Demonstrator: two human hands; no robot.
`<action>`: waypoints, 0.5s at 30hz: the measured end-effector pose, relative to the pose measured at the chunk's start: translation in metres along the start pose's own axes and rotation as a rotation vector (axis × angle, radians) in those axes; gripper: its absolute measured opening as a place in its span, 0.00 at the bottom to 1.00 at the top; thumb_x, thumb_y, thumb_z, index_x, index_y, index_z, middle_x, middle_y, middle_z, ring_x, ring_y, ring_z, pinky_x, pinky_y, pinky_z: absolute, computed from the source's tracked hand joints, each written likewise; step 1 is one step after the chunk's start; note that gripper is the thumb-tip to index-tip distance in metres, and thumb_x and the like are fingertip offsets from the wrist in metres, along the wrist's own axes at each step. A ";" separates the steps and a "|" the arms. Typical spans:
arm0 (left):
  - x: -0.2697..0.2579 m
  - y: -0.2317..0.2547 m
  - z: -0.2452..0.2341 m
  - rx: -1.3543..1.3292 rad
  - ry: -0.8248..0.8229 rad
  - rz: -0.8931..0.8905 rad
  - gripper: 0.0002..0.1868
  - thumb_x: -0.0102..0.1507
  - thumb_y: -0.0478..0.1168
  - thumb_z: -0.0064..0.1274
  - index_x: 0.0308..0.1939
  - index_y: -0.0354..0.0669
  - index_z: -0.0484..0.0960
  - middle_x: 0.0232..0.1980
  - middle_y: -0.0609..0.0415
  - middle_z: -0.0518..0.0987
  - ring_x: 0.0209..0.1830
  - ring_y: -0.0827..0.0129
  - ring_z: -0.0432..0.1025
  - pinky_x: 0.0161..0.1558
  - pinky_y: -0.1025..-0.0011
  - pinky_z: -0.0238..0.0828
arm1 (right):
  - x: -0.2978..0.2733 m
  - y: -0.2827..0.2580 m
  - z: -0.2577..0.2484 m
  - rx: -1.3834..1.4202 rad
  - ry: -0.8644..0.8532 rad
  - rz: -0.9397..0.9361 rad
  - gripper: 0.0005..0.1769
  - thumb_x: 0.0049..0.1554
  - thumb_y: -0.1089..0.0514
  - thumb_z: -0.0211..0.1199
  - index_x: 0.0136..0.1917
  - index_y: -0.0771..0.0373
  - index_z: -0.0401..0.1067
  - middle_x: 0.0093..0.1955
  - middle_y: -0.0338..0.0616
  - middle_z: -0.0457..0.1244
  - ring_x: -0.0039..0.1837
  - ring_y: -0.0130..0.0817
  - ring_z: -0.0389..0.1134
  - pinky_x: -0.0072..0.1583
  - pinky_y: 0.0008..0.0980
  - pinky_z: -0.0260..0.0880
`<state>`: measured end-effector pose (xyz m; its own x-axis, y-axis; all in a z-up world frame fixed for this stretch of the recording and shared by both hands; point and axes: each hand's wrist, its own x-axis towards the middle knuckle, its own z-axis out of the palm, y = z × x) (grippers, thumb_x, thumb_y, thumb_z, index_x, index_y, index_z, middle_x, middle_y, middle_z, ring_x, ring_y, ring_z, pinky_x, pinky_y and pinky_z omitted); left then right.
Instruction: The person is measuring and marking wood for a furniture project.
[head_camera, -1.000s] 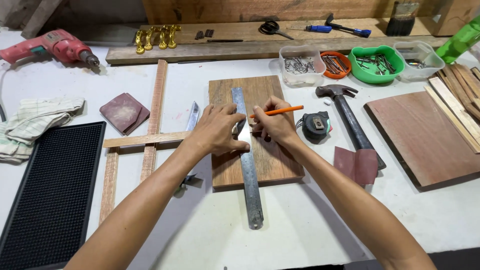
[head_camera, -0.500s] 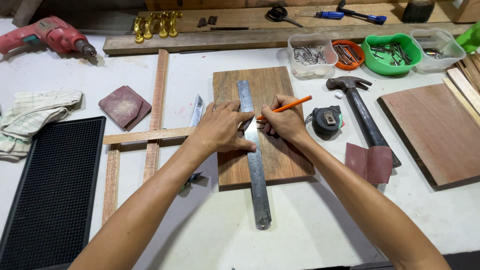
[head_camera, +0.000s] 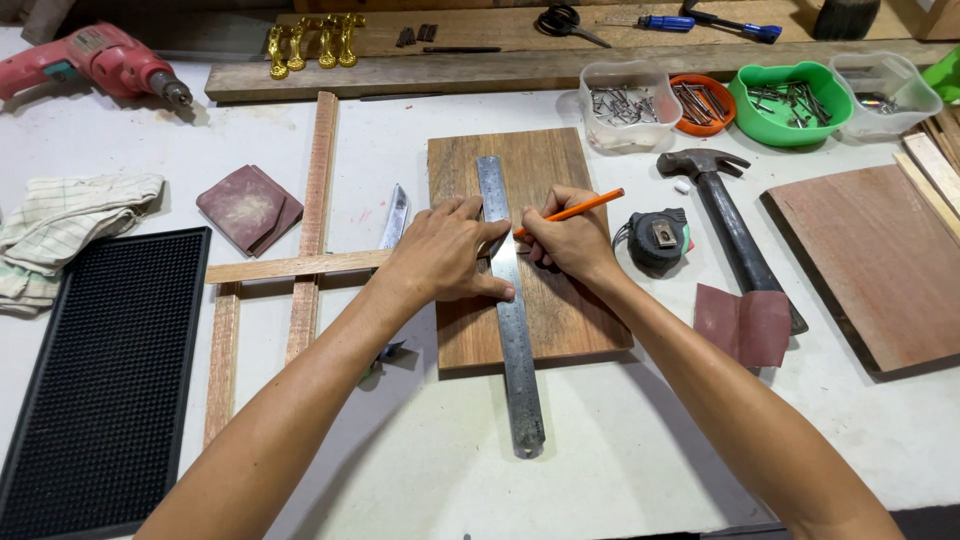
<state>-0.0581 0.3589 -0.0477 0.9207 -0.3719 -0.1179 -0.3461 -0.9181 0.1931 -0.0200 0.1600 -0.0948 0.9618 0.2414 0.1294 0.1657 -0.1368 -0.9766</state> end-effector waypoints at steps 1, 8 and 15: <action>0.000 0.000 -0.001 0.001 0.000 -0.001 0.59 0.38 0.75 0.69 0.70 0.62 0.71 0.77 0.42 0.59 0.78 0.46 0.51 0.72 0.45 0.51 | 0.000 0.000 0.001 0.001 -0.001 0.000 0.16 0.61 0.59 0.63 0.34 0.62 0.63 0.33 0.49 0.70 0.29 0.25 0.71 0.28 0.21 0.68; -0.001 0.001 -0.003 0.005 -0.010 0.004 0.58 0.39 0.75 0.69 0.70 0.63 0.71 0.77 0.42 0.59 0.78 0.47 0.51 0.72 0.46 0.52 | -0.001 0.000 0.001 -0.032 0.002 -0.007 0.16 0.61 0.59 0.64 0.34 0.62 0.64 0.32 0.48 0.70 0.29 0.24 0.70 0.28 0.20 0.67; -0.002 0.004 -0.006 0.009 -0.028 -0.017 0.58 0.38 0.74 0.69 0.70 0.64 0.71 0.77 0.43 0.59 0.78 0.48 0.51 0.72 0.47 0.51 | -0.002 0.004 -0.002 -0.078 0.008 -0.022 0.18 0.60 0.60 0.64 0.32 0.63 0.63 0.30 0.50 0.68 0.27 0.25 0.69 0.26 0.22 0.66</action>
<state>-0.0605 0.3570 -0.0405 0.9211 -0.3600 -0.1486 -0.3324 -0.9255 0.1817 -0.0207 0.1572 -0.0986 0.9593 0.2380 0.1523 0.2031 -0.2060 -0.9572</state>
